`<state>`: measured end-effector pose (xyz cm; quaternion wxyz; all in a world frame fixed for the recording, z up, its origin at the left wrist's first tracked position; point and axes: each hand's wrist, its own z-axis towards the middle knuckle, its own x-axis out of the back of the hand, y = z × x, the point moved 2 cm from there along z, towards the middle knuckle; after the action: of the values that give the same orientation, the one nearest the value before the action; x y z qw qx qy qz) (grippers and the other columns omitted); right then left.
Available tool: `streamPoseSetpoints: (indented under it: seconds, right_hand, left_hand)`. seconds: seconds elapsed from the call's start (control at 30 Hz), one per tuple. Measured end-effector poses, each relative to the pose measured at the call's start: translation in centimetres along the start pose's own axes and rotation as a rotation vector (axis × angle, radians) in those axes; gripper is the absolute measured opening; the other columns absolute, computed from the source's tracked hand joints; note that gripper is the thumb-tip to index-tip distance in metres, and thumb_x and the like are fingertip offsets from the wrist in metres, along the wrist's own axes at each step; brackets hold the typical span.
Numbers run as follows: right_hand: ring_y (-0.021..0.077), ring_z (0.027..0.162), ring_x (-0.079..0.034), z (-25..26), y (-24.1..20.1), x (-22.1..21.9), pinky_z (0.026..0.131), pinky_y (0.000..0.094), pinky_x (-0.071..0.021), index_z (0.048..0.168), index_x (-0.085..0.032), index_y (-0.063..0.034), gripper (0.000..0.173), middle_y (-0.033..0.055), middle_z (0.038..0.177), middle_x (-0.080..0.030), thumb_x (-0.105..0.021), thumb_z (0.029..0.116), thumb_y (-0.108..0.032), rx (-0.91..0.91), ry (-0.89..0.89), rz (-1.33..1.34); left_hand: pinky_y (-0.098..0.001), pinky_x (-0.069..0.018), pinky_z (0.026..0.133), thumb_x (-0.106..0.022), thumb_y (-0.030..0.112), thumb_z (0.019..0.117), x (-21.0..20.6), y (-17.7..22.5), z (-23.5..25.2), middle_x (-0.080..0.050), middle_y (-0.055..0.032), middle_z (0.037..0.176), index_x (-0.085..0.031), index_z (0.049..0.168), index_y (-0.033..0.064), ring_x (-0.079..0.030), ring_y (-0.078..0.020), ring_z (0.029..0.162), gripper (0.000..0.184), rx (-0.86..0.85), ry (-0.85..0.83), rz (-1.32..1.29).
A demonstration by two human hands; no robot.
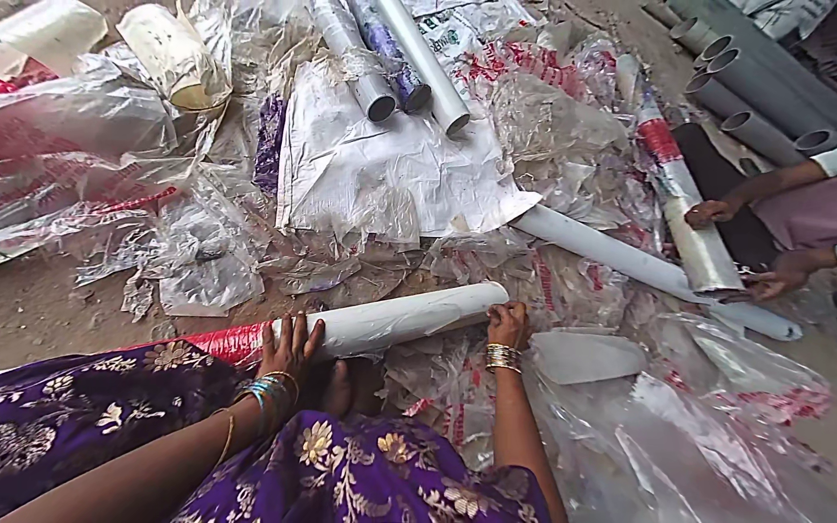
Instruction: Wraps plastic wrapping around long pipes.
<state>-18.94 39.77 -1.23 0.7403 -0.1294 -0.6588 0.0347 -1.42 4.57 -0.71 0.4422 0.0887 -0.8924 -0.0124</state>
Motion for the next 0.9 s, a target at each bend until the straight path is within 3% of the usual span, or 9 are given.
streamPoseSetpoints:
  seconds: [0.27, 0.43, 0.57, 0.73, 0.9]
  right_hand:
    - [0.0514, 0.121, -0.057, -0.7, 2.3, -0.2, 0.102, 0.0684, -0.0387, 0.112, -0.076, 0.0004, 0.023, 0.0301, 0.13, -0.062, -0.061, 0.0945, 0.003, 0.045, -0.143, 0.071]
    - [0.0502, 0.118, -0.058, -1.2, 2.3, 0.5, 0.101, 0.0668, -0.0399, 0.102, -0.079, -0.001, 0.014, 0.03, 0.128, -0.062, -0.07, 0.0915, -0.003, 0.018, -0.001, 0.205]
    - [0.0535, 0.113, -0.059, -2.0, 0.9, 0.5, 0.095, 0.07, -0.0391, 0.104, -0.082, -0.0073, 0.018, 0.03, 0.127, -0.064, -0.075, 0.0877, -0.004, 0.142, 0.079, 0.162]
    - [0.0533, 0.111, -0.059, -1.8, -0.6, -0.3, 0.091, 0.0682, -0.0411, 0.098, -0.08, -0.0048, 0.015, 0.0294, 0.125, -0.065, -0.068, 0.0902, 0.0, 0.164, 0.045, 0.071]
    - [0.0536, 0.115, -0.058, -2.1, -0.3, -0.7, 0.093, 0.0682, -0.042, 0.108, -0.076, -0.0015, 0.024, 0.0289, 0.128, -0.063, -0.059, 0.0933, 0.006, 0.161, -0.082, 0.0]
  left_hand:
    - [-0.0742, -0.0182, 0.117, -0.048, -0.003, 0.1011, -0.5, 0.0, -0.2, -0.017, -0.0379, 0.164, -0.015, 0.165, 0.0078, -0.018, -0.0563, 0.152, 0.073, -0.005, 0.033, 0.042]
    - [-0.0739, -0.0155, 0.118, -0.048, -0.003, 0.1014, -0.2, 0.0, -0.1, -0.017, -0.0372, 0.164, -0.014, 0.165, 0.0073, -0.016, -0.0549, 0.154, 0.073, 0.005, 0.021, 0.012]
    - [-0.074, -0.0159, 0.118, -0.048, -0.002, 0.1018, -0.1, 0.1, 0.0, -0.016, -0.037, 0.165, -0.014, 0.165, 0.0076, -0.016, -0.0558, 0.153, 0.073, 0.015, 0.014, 0.005]
    - [-0.0741, -0.0145, 0.118, -0.045, -0.003, 0.1025, 0.1, 0.3, -0.1, -0.013, -0.0367, 0.165, -0.01, 0.166, 0.0081, -0.013, -0.0551, 0.154, 0.073, 0.014, -0.033, 0.015]
    - [-0.0741, -0.0163, 0.118, -0.047, -0.004, 0.1014, -0.2, 0.2, 0.1, -0.014, -0.0371, 0.165, -0.012, 0.166, 0.0079, -0.015, -0.0552, 0.154, 0.074, 0.015, -0.014, 0.025]
